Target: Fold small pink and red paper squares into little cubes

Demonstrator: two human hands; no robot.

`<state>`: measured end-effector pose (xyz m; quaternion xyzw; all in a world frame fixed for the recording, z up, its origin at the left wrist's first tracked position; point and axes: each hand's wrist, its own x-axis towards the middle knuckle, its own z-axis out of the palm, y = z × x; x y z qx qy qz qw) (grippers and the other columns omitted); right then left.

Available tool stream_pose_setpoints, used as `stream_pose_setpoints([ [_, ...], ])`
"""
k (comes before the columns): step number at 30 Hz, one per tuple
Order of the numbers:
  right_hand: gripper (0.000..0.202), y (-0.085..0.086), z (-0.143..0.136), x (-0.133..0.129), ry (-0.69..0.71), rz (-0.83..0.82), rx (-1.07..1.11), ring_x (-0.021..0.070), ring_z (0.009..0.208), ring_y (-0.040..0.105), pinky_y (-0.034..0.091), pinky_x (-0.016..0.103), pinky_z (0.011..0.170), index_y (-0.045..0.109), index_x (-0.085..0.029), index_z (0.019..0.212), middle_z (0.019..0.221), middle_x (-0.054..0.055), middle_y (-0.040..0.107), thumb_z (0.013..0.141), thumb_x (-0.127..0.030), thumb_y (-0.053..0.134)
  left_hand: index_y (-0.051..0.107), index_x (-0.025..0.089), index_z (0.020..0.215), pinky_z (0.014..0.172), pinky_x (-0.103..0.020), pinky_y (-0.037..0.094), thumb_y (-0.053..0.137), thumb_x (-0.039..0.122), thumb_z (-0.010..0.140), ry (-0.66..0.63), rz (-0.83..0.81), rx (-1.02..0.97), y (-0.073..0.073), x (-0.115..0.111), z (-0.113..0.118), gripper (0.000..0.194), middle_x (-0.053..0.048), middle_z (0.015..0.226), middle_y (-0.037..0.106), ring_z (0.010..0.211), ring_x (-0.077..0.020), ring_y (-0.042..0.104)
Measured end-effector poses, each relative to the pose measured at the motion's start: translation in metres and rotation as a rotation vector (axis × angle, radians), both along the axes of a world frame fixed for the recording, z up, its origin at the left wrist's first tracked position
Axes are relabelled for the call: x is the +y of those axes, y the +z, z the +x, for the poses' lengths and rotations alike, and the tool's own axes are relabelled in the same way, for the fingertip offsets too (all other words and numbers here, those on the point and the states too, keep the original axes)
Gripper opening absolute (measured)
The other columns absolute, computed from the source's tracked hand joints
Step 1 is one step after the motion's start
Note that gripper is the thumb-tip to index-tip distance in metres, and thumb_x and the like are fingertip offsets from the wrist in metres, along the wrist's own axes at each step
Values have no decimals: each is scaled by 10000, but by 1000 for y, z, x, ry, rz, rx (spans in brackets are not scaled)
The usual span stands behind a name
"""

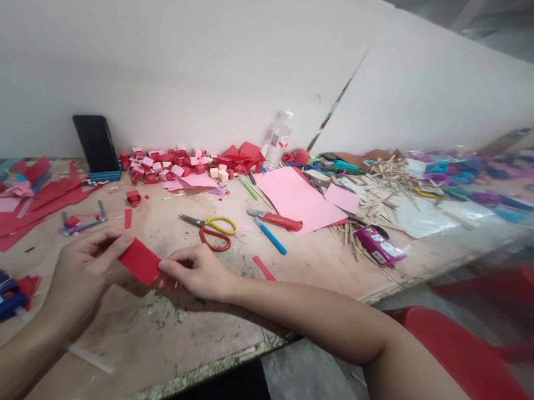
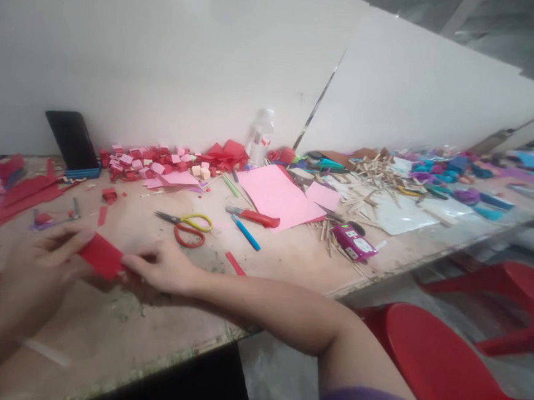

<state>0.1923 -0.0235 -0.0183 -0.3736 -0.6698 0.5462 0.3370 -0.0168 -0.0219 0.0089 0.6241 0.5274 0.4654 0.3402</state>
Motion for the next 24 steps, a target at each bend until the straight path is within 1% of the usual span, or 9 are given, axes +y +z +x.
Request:
stream_pose_setpoints([
  [4,337,-4,0,0,-13,22,-11,149,660,621,478,256,636,726,-131,748,729,55,720,941,-386,619,686,232,907,472,-252,454,703,452,872,255,-35,-172,12,2,-1,223,23,695,586,560,-132,499],
  [7,379,-3,1,0,20,-28,5,138,643,620,471,246,614,732,-125,766,737,63,729,941,-445,631,699,243,975,521,-282,492,697,472,886,337,84,-64,15,-1,0,245,20,739,622,586,-144,525],
  [10,514,0,2,3,52,-168,109,133,622,641,478,235,585,741,-110,828,752,79,737,930,-596,609,728,222,928,732,-327,570,698,414,895,179,275,199,3,-6,2,198,-8,914,709,758,-182,650],
  [12,593,2,2,7,58,-262,219,137,601,659,485,232,557,732,-99,824,736,86,731,914,-667,583,745,230,936,844,-316,569,691,318,908,-49,459,348,-8,-7,3,107,-26,996,739,904,-200,696],
  [14,601,2,2,10,28,-314,305,143,560,659,486,236,524,711,-103,785,681,77,712,892,-684,598,758,237,974,879,-295,560,648,231,933,-229,570,420,-16,-8,4,118,-42,1047,754,960,-194,710],
  [16,524,1,1,13,-50,-324,339,141,518,635,485,241,509,691,-118,751,603,47,676,857,-630,679,759,228,1017,868,-280,554,617,190,949,-319,602,434,-19,-7,5,162,-65,1084,751,972,-187,712],
  [18,432,0,0,14,-172,-300,344,108,470,566,439,224,476,672,-127,698,563,13,634,817,-533,762,752,218,1025,885,-287,546,640,213,947,-352,595,431,-18,-7,6,137,-86,1113,740,989,-191,704],
  [20,371,2,0,14,-220,-299,351,91,446,505,389,221,453,665,-138,681,550,-15,595,806,-468,781,739,204,1029,889,-307,543,728,298,895,-376,565,389,-16,-6,8,165,-105,1119,727,1008,-215,689],
  [24,376,7,1,15,-235,-199,242,108,487,493,367,246,490,669,-147,642,550,-4,587,832,-460,754,690,183,1026,724,-267,515,677,371,923,-194,277,181,-13,0,11,215,-50,900,688,767,-157,624],
])
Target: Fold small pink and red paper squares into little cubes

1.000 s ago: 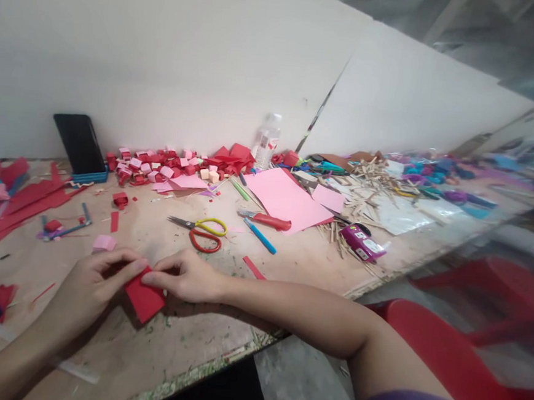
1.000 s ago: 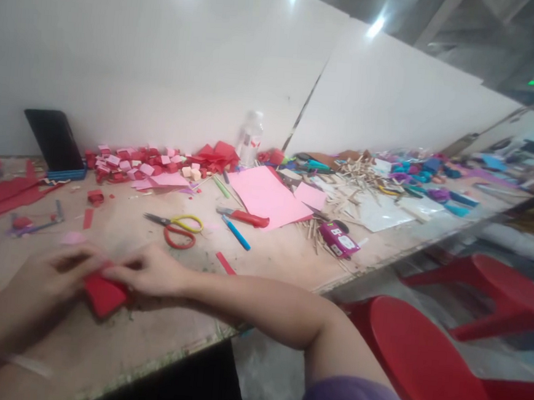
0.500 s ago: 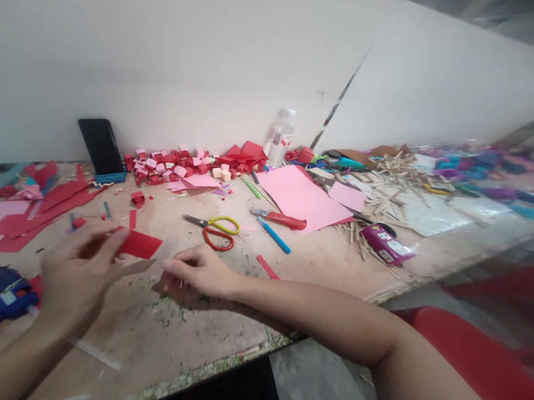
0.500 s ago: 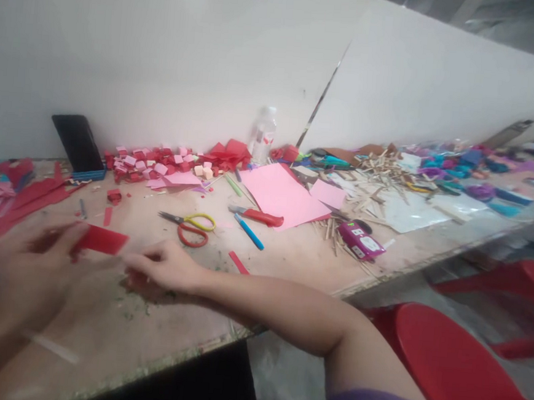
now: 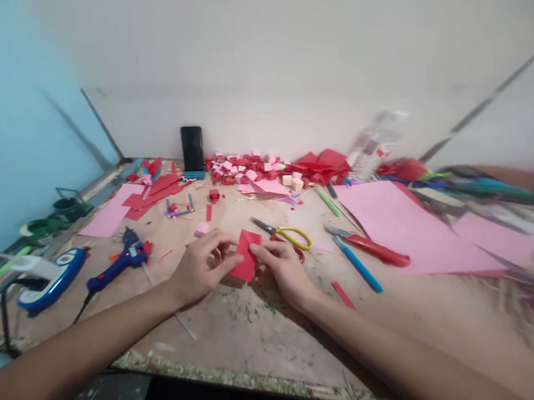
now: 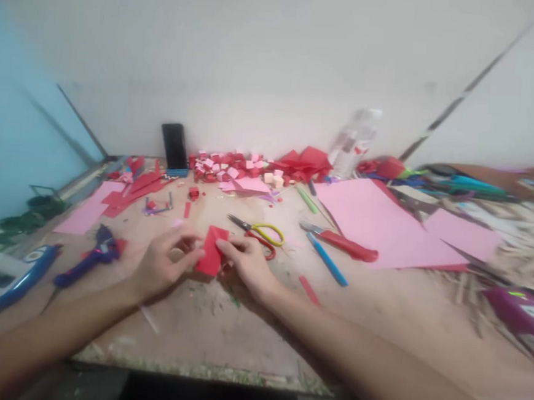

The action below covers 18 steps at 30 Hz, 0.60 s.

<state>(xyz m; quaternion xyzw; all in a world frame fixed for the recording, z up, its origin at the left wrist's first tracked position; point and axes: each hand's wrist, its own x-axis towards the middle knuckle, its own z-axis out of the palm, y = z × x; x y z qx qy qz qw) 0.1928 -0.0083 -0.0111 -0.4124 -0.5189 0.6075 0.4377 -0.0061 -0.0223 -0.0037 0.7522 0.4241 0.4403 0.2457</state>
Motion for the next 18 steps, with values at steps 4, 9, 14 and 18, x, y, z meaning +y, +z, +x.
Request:
stream_pose_setpoints([
  [4,424,5,-2,0,35,118,-104,132,560,509,379,270,554,660,-164,611,588,14,603,872,-495,707,673,156,886,644,-235,466,632,423,936,-46,-349,-205,0,6,2,275,-13,785,648,690,-131,582],
  [9,387,6,-3,-1,29,150,-145,127,567,474,364,275,568,684,-166,647,599,-8,569,871,-480,714,676,138,809,575,-230,495,654,426,897,-166,-552,-347,-2,8,4,303,-8,739,620,636,-130,573],
  [14,335,4,-2,1,-12,143,-151,138,594,515,377,278,589,712,-162,680,612,0,608,856,-447,735,701,138,841,619,-255,535,668,439,891,-151,-551,-390,-4,8,3,307,-27,797,666,693,-154,623],
  [18,321,6,-2,0,-15,151,-160,141,592,516,387,282,591,731,-166,678,603,4,613,855,-434,730,699,136,809,608,-245,500,661,441,896,-153,-537,-365,-4,8,3,320,-21,760,664,649,-138,599],
])
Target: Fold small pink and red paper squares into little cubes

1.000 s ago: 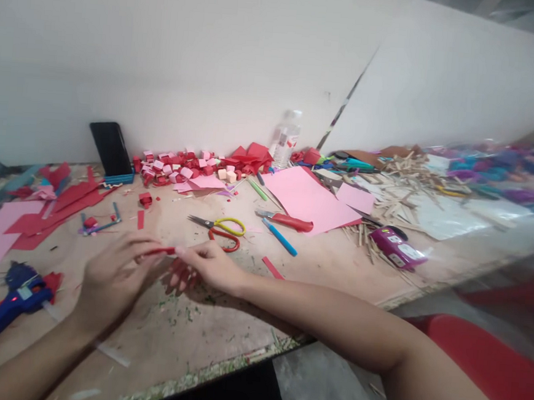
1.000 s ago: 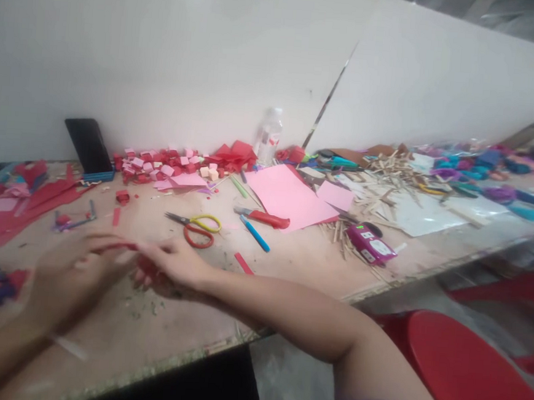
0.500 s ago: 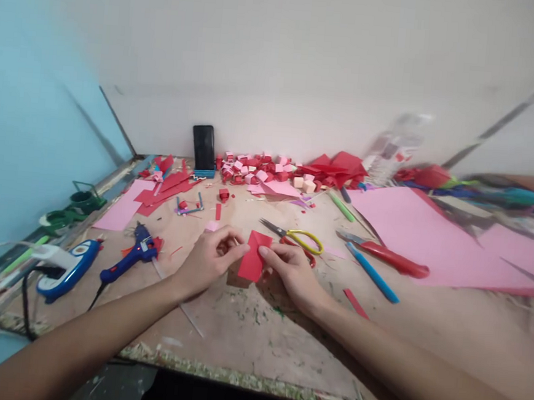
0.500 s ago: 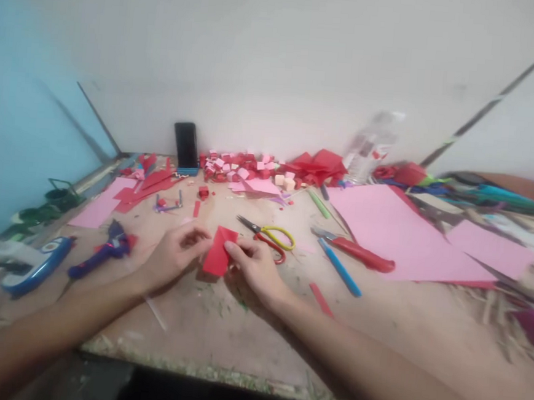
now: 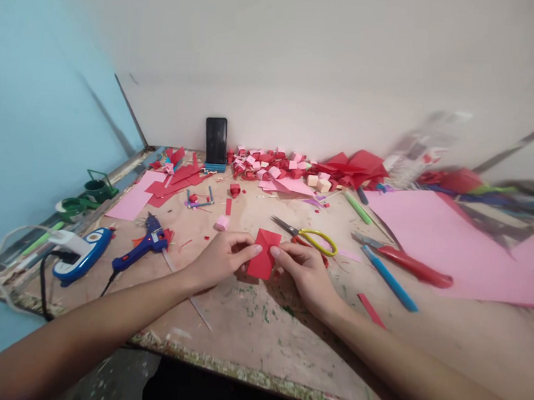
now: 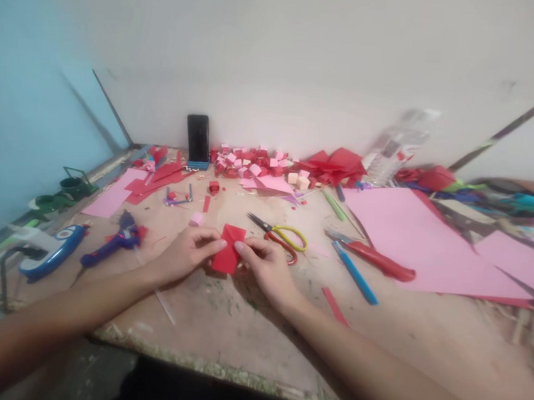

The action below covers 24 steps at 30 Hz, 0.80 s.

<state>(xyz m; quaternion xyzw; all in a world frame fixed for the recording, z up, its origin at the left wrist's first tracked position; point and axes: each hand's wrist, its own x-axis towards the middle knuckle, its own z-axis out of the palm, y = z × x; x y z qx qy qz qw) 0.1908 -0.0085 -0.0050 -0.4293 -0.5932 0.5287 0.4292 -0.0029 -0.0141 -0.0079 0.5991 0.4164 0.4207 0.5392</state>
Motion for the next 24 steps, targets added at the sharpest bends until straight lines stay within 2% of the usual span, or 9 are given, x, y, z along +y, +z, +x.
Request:
stream_pose_setpoints([
  [6,243,0,-3,2,-106,6,-44,152,596,565,445,293,601,747,-176,734,658,20,679,808,-406,773,692,141,770,586,-225,418,627,386,924,84,114,115,6,1,-1,296,5,675,614,610,-114,532],
  [9,247,-2,-4,3,-129,-9,-63,161,622,599,476,295,611,736,-168,722,679,30,692,802,-398,775,699,139,762,601,-228,416,656,386,909,69,125,112,6,0,0,290,-4,699,635,631,-116,542],
  [14,204,0,-2,2,12,-31,-20,170,677,632,508,292,624,771,-170,846,792,42,734,814,-372,763,716,148,834,484,-215,378,768,454,821,-12,-34,5,5,-1,1,311,14,637,628,504,-97,504],
  [18,224,1,-1,1,154,-22,5,197,766,668,535,312,682,772,-168,908,902,66,760,786,-355,797,715,138,784,554,-221,445,827,410,761,28,7,9,4,1,0,295,-22,729,693,593,-115,581],
  [21,322,2,0,2,185,-45,12,216,789,686,537,318,663,769,-166,987,952,80,774,748,-372,833,708,138,813,558,-231,454,807,416,781,17,-10,-20,4,1,0,296,-19,726,688,580,-119,590],
  [24,344,5,0,1,150,-58,-17,215,743,683,531,331,664,776,-153,978,948,94,780,771,-426,805,700,142,863,545,-225,435,745,397,839,-13,5,-51,4,2,-1,260,-16,755,686,581,-115,581],
])
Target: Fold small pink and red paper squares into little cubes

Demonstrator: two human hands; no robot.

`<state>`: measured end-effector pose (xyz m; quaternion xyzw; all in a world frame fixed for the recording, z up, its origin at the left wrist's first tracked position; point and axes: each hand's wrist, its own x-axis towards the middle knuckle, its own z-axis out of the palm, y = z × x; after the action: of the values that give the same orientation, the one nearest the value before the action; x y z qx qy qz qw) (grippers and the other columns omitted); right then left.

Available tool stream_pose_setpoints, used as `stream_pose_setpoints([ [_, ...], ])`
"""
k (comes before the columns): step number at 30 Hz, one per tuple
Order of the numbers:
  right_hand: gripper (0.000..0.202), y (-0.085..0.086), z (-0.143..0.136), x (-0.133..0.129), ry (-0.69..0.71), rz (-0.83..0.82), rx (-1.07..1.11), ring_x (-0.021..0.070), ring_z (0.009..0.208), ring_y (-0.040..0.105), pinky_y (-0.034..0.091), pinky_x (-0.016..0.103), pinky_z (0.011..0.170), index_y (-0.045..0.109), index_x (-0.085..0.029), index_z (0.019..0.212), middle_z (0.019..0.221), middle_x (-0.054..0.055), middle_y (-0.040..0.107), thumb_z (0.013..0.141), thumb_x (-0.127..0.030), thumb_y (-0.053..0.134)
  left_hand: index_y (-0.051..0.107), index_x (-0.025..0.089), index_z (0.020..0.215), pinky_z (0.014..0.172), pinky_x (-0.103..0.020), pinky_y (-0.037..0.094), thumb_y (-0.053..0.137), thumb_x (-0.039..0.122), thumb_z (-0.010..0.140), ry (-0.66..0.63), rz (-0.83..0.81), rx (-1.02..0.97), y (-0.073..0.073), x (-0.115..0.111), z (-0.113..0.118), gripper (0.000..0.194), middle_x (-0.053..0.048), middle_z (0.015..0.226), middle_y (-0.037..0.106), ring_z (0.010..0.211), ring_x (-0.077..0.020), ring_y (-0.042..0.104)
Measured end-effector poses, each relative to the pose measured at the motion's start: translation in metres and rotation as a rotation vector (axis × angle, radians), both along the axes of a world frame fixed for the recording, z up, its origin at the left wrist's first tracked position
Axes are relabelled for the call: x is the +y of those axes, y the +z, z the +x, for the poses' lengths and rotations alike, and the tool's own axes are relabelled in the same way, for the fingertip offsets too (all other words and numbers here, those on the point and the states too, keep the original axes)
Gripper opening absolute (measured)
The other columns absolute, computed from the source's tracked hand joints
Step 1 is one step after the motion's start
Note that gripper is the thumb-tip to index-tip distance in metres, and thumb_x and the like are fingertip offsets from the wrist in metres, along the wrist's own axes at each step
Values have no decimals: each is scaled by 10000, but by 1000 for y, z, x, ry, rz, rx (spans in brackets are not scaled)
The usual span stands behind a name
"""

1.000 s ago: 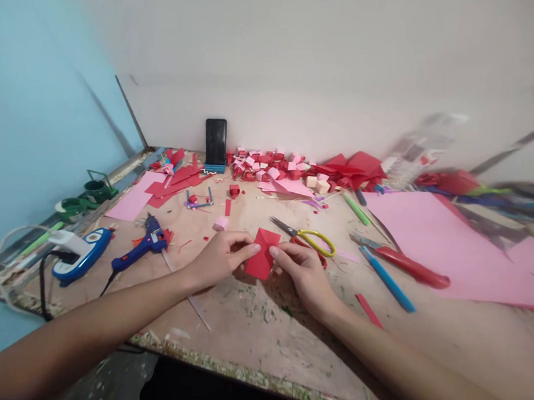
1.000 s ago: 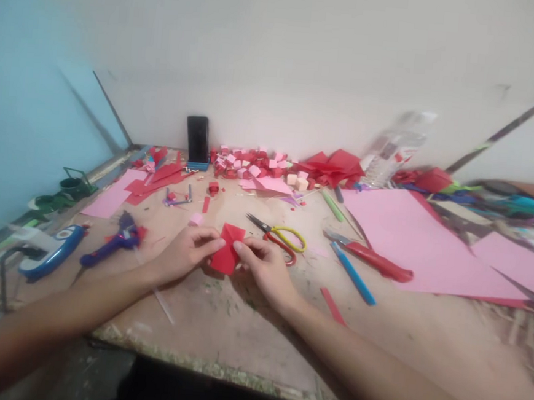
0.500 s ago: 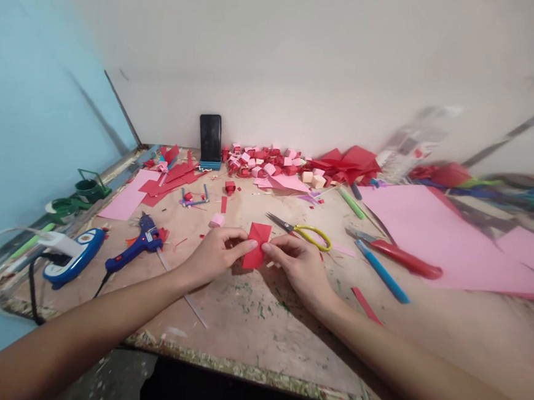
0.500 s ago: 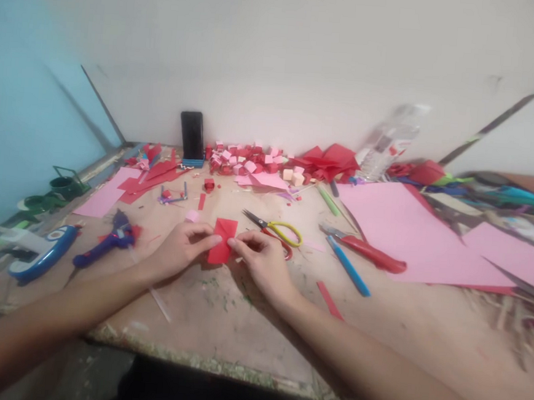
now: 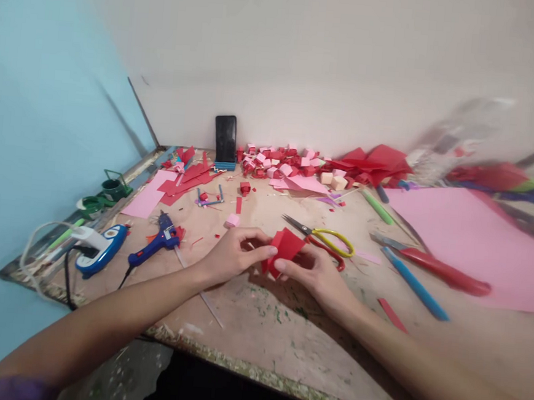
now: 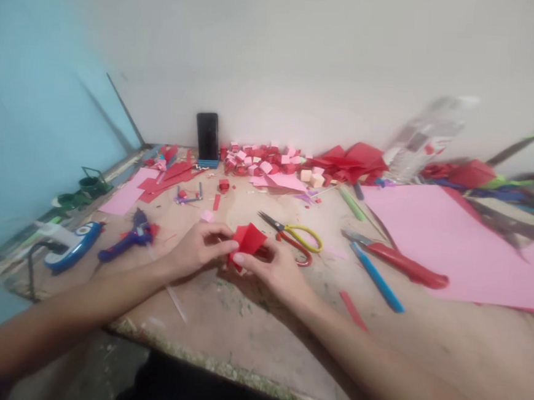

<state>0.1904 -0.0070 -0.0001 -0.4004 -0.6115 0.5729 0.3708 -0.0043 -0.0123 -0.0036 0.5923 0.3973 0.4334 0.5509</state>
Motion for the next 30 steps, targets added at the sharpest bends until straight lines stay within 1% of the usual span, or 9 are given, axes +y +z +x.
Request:
stream_pose_setpoints([
  [3,312,3,-1,-1,-115,15,-108,222,722,669,520,342,699,783,-156,904,825,70,765,795,-448,767,670,142,807,608,-227,442,687,318,873,32,98,4,1,3,-2,189,-2,740,647,637,-115,573],
  [6,276,7,-3,-2,-189,17,-159,255,760,671,519,361,729,773,-182,785,774,65,748,802,-456,742,654,142,790,681,-239,446,649,257,879,121,173,35,-1,9,-5,146,-2,758,631,696,-120,570],
  [8,270,12,-5,-2,-231,5,-144,269,751,669,530,371,723,738,-208,673,732,63,729,791,-451,742,644,142,784,689,-240,440,650,248,870,184,183,57,-5,13,-7,136,-3,761,626,703,-120,572],
  [10,255,16,-7,0,-252,4,-123,277,752,666,542,372,727,714,-229,602,695,52,705,749,-431,766,638,144,798,684,-240,445,647,257,871,194,148,57,-10,17,-8,134,-3,759,629,691,-120,584],
  [14,178,15,-9,5,-277,9,-94,264,777,666,549,370,814,762,-236,669,757,45,733,721,-403,792,656,150,845,703,-248,467,673,306,865,140,115,104,-15,20,-8,158,-15,802,670,736,-143,627],
  [17,261,7,-6,3,-250,-47,-30,283,835,698,551,378,799,795,-206,783,873,73,778,750,-464,781,708,140,909,783,-281,506,673,295,859,141,84,81,-10,16,-4,167,-56,900,735,844,-187,677],
  [21,289,-4,-1,1,-166,-137,112,311,911,724,564,411,812,809,-202,905,933,90,798,772,-457,783,704,143,883,701,-258,501,711,303,828,137,-33,-45,-5,10,-1,169,-33,817,738,745,-171,681],
  [25,238,-8,0,1,-182,-115,152,314,973,726,563,412,840,809,-209,912,949,87,803,781,-405,781,720,145,920,694,-265,510,729,343,833,93,-59,-89,-2,7,0,217,-37,807,738,757,-184,690],
  [30,214,-5,-2,1,-163,-119,171,270,852,727,562,395,802,815,-229,935,954,67,803,773,-365,784,734,140,1041,781,-306,540,713,353,860,36,-72,-161,-4,7,1,281,-75,933,773,791,-196,717],
])
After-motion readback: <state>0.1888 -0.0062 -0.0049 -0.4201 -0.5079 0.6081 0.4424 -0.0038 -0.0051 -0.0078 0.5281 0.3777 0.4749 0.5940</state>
